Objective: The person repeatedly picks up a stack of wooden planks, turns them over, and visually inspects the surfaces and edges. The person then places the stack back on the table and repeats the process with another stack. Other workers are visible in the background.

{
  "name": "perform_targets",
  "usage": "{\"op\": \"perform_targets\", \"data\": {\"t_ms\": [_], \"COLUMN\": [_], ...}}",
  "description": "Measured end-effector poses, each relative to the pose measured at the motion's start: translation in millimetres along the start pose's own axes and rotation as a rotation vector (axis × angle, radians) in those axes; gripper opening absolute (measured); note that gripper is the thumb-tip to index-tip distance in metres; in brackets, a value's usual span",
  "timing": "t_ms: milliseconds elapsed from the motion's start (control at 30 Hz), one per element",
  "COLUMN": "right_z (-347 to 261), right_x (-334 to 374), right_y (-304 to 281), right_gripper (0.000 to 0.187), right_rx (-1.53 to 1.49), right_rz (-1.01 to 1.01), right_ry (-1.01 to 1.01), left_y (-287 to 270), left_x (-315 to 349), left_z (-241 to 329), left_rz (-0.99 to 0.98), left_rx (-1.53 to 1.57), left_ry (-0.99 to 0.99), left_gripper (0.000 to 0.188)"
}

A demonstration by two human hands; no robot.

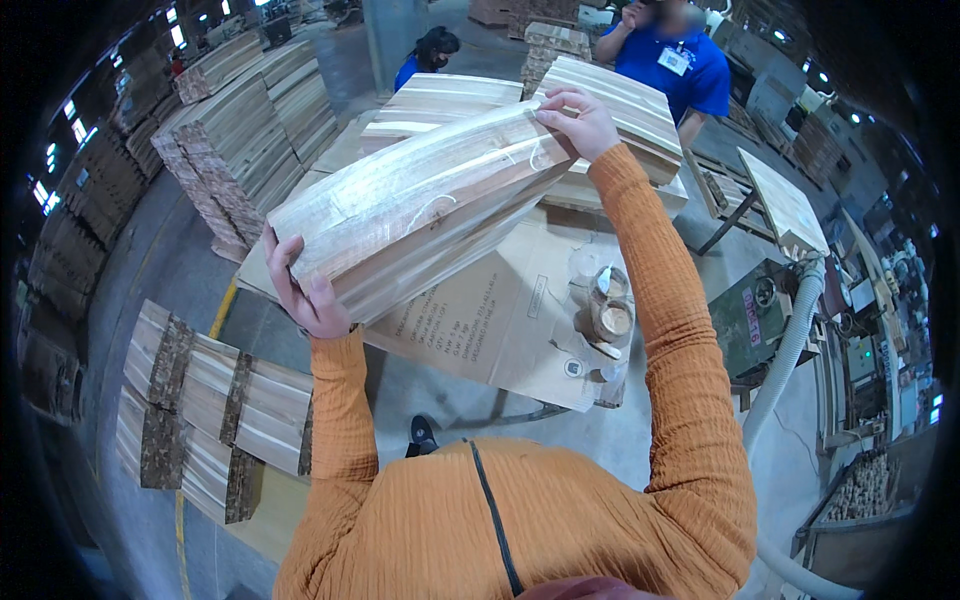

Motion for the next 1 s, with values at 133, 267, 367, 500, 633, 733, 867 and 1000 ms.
{"op": "perform_targets", "data": {"t_ms": [133,267,367,500,633,733,867,1000], "right_z": [-14,-32,-54,-63,-61,-61,-70,-70], "right_x": [1,9,23,33,45,55,77,85], "right_y": [8,18,32,34,36,35,31,27], "right_gripper": [0.015,0.011,0.009,0.008,0.007,0.012,0.028,0.036], "right_rx": [0.472,0.311,0.185,0.168,0.275,0.429,0.59,0.566], "right_rz": [0.089,0.014,-0.072,-0.133,-0.033,0.053,0.026,0.013], "right_ry": [-0.068,-0.197,-0.29,-0.23,-0.284,-0.437,-0.466,-0.372], "left_y": [2,1,-2,0,-1,0,-2,1], "left_x": [-3,-5,-4,-4,-3,-4,-4,-5], "left_z": [0,-4,-4,-2,1,1,0,1], "left_rz": [0.003,0.0,0.004,0.009,-0.012,-0.007,0.001,0.001], "left_rx": [0.01,0.001,-0.01,0.021,0.023,0.021,0.002,0.022], "left_ry": [-0.003,-0.004,0.0,0.014,-0.006,0.003,-0.012,-0.016], "left_gripper": [0.044,0.044,0.045,0.047,0.047,0.046,0.044,0.043]}}
Point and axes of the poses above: each hand's wrist, its own x-axis away from the middle knuckle, its own y-axis out of the palm, z = x × y, the point moved 1 cm from there along -x, towards the middle knuckle, and after that the axes turned 1 degree about -z, right-handed, at the moved point
